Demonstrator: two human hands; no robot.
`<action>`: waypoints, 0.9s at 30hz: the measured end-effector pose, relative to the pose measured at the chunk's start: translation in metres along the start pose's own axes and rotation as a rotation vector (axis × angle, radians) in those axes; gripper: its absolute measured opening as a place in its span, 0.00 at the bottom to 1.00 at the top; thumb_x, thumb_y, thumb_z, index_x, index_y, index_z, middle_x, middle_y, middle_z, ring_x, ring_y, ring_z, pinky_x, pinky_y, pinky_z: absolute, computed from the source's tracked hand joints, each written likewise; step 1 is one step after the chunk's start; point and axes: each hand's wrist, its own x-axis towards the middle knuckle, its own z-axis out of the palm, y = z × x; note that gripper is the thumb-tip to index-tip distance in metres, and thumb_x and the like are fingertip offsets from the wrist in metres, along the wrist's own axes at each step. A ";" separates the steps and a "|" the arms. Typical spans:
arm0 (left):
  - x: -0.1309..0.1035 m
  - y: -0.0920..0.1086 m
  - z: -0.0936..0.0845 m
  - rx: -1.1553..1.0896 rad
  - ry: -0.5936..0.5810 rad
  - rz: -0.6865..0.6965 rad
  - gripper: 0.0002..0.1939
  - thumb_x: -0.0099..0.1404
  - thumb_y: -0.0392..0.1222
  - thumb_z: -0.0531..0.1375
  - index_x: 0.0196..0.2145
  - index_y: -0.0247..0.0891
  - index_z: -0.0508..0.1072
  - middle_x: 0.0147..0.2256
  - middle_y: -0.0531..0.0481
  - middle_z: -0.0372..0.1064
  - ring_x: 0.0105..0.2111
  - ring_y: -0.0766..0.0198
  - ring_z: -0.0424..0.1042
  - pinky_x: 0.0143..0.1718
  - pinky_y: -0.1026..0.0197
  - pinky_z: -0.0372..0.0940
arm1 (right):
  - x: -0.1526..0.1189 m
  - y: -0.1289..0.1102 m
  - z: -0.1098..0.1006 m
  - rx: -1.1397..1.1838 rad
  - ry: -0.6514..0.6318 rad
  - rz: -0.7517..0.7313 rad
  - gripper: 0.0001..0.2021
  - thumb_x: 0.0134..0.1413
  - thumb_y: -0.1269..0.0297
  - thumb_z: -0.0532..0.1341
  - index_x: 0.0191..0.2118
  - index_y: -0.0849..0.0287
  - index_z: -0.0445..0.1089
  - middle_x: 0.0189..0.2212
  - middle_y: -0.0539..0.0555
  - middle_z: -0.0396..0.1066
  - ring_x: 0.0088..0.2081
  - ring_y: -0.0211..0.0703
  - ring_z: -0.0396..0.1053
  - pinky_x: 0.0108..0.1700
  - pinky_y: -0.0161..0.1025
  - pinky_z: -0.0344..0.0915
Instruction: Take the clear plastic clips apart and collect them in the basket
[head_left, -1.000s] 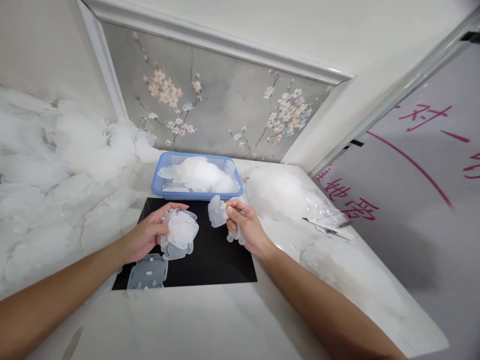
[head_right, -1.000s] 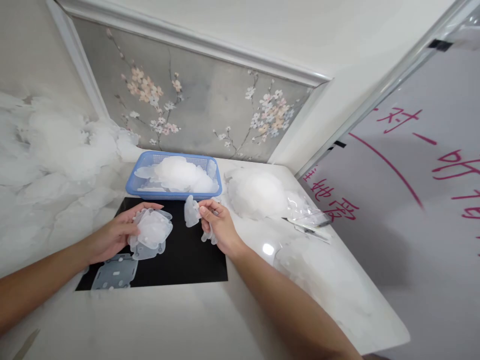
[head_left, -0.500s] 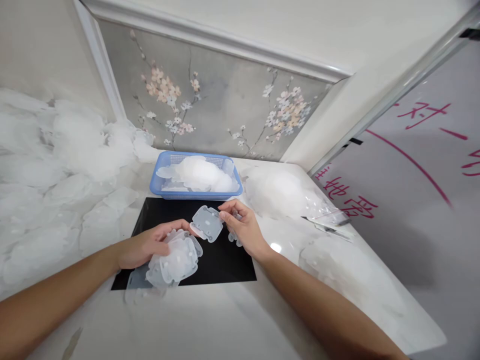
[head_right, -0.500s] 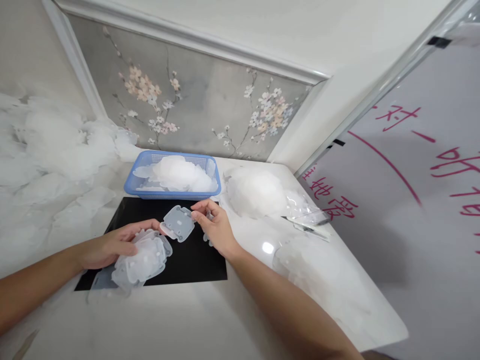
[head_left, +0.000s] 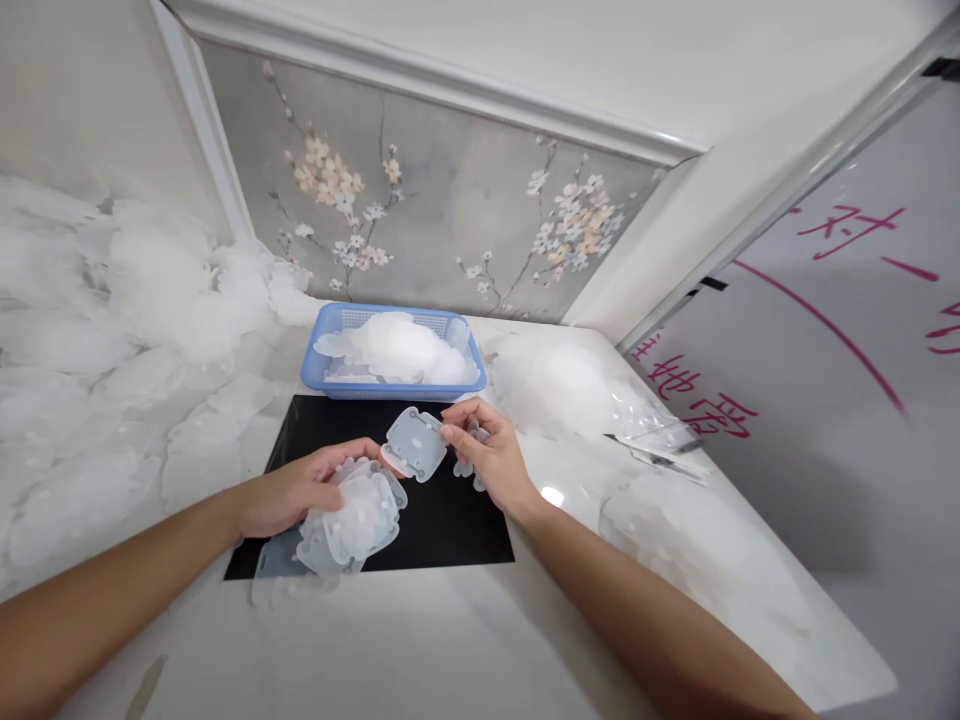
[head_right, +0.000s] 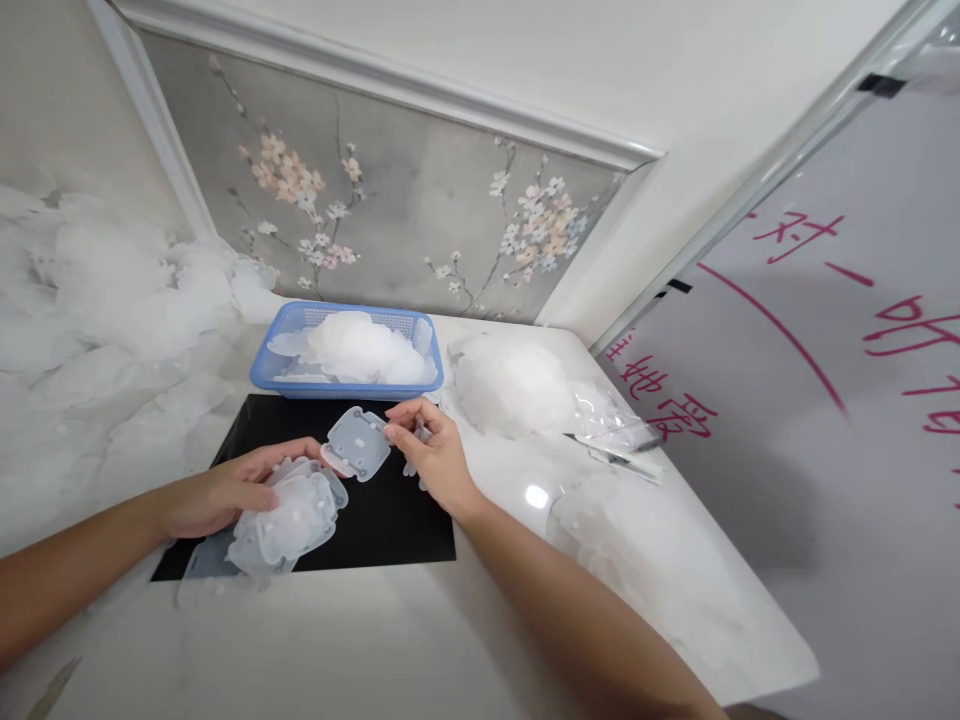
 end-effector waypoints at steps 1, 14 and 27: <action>0.000 0.000 0.000 -0.001 -0.004 0.000 0.28 0.52 0.43 0.68 0.52 0.41 0.71 0.46 0.45 0.72 0.41 0.57 0.71 0.38 0.63 0.64 | 0.000 0.000 0.000 -0.002 -0.002 -0.003 0.11 0.49 0.55 0.68 0.34 0.54 0.72 0.23 0.46 0.67 0.20 0.33 0.58 0.22 0.34 0.60; -0.001 -0.007 -0.004 -0.079 0.020 0.064 0.25 0.51 0.41 0.68 0.47 0.44 0.69 0.52 0.44 0.69 0.38 0.58 0.71 0.32 0.65 0.66 | 0.000 0.003 0.001 -0.002 0.014 -0.001 0.08 0.50 0.59 0.67 0.32 0.55 0.69 0.26 0.44 0.65 0.19 0.30 0.59 0.22 0.32 0.59; 0.000 -0.006 -0.004 -0.054 -0.022 0.058 0.40 0.54 0.39 0.66 0.64 0.43 0.64 0.41 0.47 0.76 0.36 0.59 0.73 0.34 0.65 0.65 | -0.004 -0.006 0.005 -0.123 -0.025 0.045 0.12 0.46 0.61 0.68 0.37 0.54 0.68 0.24 0.47 0.70 0.27 0.38 0.64 0.28 0.35 0.63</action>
